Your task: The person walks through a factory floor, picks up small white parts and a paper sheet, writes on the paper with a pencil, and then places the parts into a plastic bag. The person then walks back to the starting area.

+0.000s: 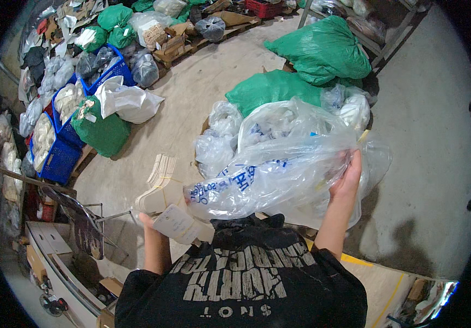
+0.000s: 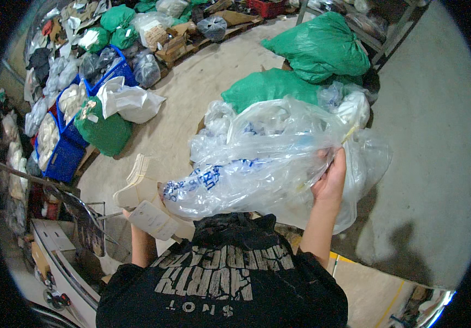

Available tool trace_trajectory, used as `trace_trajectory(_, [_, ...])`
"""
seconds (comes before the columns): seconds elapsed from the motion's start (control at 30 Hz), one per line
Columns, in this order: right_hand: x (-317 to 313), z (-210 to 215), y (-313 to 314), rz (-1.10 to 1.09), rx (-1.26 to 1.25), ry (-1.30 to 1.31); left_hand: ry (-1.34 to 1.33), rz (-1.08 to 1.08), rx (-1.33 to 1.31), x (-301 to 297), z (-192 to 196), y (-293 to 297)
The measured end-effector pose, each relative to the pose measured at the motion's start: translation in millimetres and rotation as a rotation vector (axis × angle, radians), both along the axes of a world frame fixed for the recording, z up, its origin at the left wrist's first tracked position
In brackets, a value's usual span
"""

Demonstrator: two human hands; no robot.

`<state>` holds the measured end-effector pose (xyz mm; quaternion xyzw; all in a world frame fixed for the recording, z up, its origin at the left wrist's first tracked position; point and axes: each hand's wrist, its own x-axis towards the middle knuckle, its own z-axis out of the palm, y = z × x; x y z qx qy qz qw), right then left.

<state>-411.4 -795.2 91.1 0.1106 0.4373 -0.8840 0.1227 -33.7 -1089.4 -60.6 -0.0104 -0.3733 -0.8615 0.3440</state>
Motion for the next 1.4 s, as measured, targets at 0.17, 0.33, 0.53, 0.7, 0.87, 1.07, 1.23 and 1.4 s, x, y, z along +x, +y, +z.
trace_trajectory(0.17, [15, 0, 11, 0.124, -0.350, 0.050, -0.026, 0.040, 0.056, 1, 7, 0])
trace_trajectory(0.33, [31, 19, 16, 0.731, -0.573, 0.450, -0.007, -0.094, 0.118, -22, 35, 4])
trace_trajectory(0.53, [61, -28, 8, 0.851, -0.144, 0.699, -0.211, -0.333, 0.719, -43, 48, 44])
trace_trajectory(0.7, [109, 24, -46, 1.274, 0.839, 1.419, -0.255, -0.207, 0.238, -63, 53, 67])
trace_trajectory(0.87, [86, 47, -29, 1.356, 0.519, 1.253, -0.209, -0.061, 0.205, -56, 55, 61])
trace_trajectory(1.07, [75, 25, -58, 0.853, 0.727, 1.343, -0.238, -0.266, 0.233, -53, 52, 51])
trace_trajectory(1.23, [73, -11, -78, 0.957, 0.912, 1.376, -0.289, -0.363, 0.147, -65, 61, 53])
trace_trajectory(1.4, [62, -6, -72, 0.378, 0.989, 1.244, -0.163, -0.180, 0.190, -21, 31, 21])
